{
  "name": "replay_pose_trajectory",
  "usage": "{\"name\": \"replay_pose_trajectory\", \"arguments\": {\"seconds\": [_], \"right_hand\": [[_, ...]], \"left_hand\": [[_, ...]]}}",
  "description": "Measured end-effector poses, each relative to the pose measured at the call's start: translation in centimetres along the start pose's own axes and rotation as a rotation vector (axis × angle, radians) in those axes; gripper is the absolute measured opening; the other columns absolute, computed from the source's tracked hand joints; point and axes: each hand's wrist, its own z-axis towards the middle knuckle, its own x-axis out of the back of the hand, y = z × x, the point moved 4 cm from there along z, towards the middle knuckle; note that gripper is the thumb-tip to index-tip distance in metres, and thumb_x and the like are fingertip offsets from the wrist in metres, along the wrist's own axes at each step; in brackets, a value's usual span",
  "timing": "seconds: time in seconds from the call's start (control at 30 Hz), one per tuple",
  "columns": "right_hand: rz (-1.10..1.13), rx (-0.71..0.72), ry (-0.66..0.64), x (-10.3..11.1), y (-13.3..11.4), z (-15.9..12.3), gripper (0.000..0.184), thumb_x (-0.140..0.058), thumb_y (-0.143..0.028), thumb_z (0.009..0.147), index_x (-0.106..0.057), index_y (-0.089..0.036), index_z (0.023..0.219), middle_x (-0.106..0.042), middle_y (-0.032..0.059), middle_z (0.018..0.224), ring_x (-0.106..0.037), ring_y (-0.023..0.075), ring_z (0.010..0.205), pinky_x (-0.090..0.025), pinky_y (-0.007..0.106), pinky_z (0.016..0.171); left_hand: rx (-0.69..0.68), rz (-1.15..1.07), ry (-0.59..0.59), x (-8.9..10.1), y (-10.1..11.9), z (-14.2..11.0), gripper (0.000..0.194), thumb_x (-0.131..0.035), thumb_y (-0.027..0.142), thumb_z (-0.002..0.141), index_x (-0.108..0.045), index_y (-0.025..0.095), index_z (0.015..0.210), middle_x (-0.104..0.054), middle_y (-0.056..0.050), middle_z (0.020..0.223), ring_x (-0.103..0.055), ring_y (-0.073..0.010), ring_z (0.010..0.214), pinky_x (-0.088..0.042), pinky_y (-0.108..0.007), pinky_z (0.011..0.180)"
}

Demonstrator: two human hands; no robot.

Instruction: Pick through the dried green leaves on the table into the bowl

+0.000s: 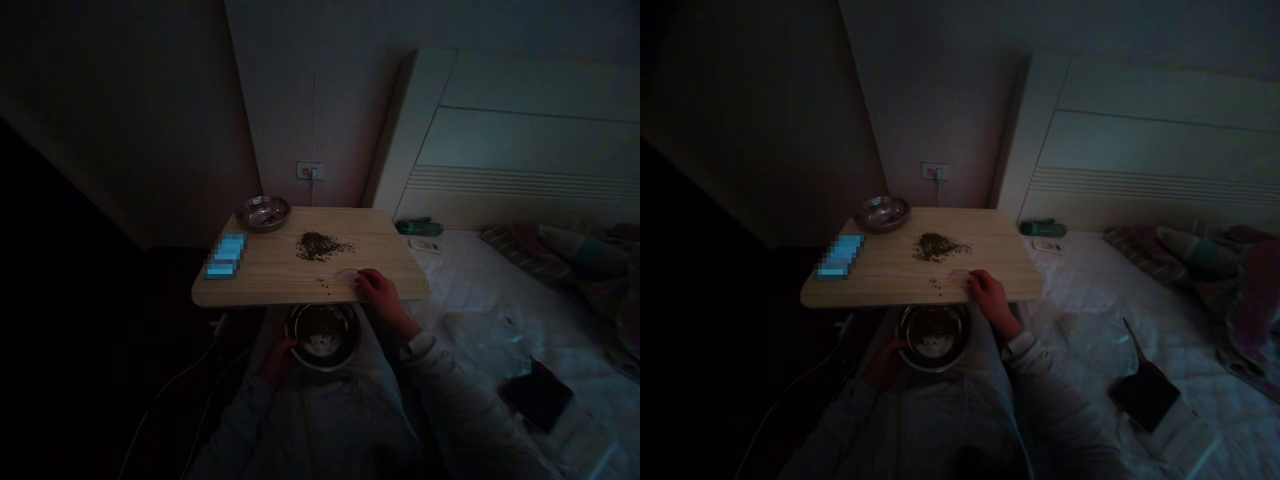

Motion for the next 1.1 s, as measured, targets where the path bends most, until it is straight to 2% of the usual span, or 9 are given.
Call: {"name": "replay_pose_trajectory", "arguments": {"seconds": [0.27,0.5,0.77,1.1], "right_hand": [[0.110,-0.063,-0.066,-1.0,0.0,-0.4,0.025,-0.054,-0.038,0.078,-0.061,-0.020,0.093,-0.070,0.0050,0.080,-0.066,0.0182,0.073,-0.052,0.033,0.069],[0.006,-0.021,-0.142,-2.1,-1.1,0.2,0.023,-0.052,-0.032,0.080,-0.063,-0.018,0.094,-0.069,0.0042,0.078,-0.063,0.0162,0.068,-0.049,0.029,0.064],[-0.034,0.024,-0.172,-2.9,-1.9,0.4,0.023,-0.051,-0.030,0.080,-0.064,-0.018,0.094,-0.069,0.0041,0.081,-0.061,0.0155,0.071,-0.047,0.028,0.067],[-0.064,0.086,-0.307,-4.8,-3.4,-1.0,0.021,-0.052,-0.025,0.082,-0.065,-0.018,0.097,-0.070,0.0040,0.084,-0.062,0.0152,0.074,-0.047,0.028,0.070]], "left_hand": [[-0.002,0.022,-0.008,0.2,0.0,-0.1,0.063,-0.064,0.014,0.057,-0.055,0.020,0.119,-0.073,-0.004,0.094,-0.067,-0.0262,0.091,-0.052,-0.038,0.078],[-0.017,0.000,-0.009,0.5,-0.2,0.4,0.058,-0.067,0.014,0.056,-0.058,0.019,0.113,-0.073,-0.003,0.087,-0.067,-0.0254,0.087,-0.052,-0.037,0.077],[-0.037,-0.028,-0.008,0.2,0.2,0.0,0.058,-0.067,0.015,0.054,-0.060,0.021,0.112,-0.073,-0.004,0.094,-0.064,-0.0284,0.101,-0.048,-0.040,0.088],[-0.091,-0.077,0.023,0.2,0.4,0.1,0.064,-0.065,0.014,0.054,-0.059,0.022,0.117,-0.072,-0.005,0.103,-0.059,-0.0305,0.110,-0.047,-0.042,0.093]]}}
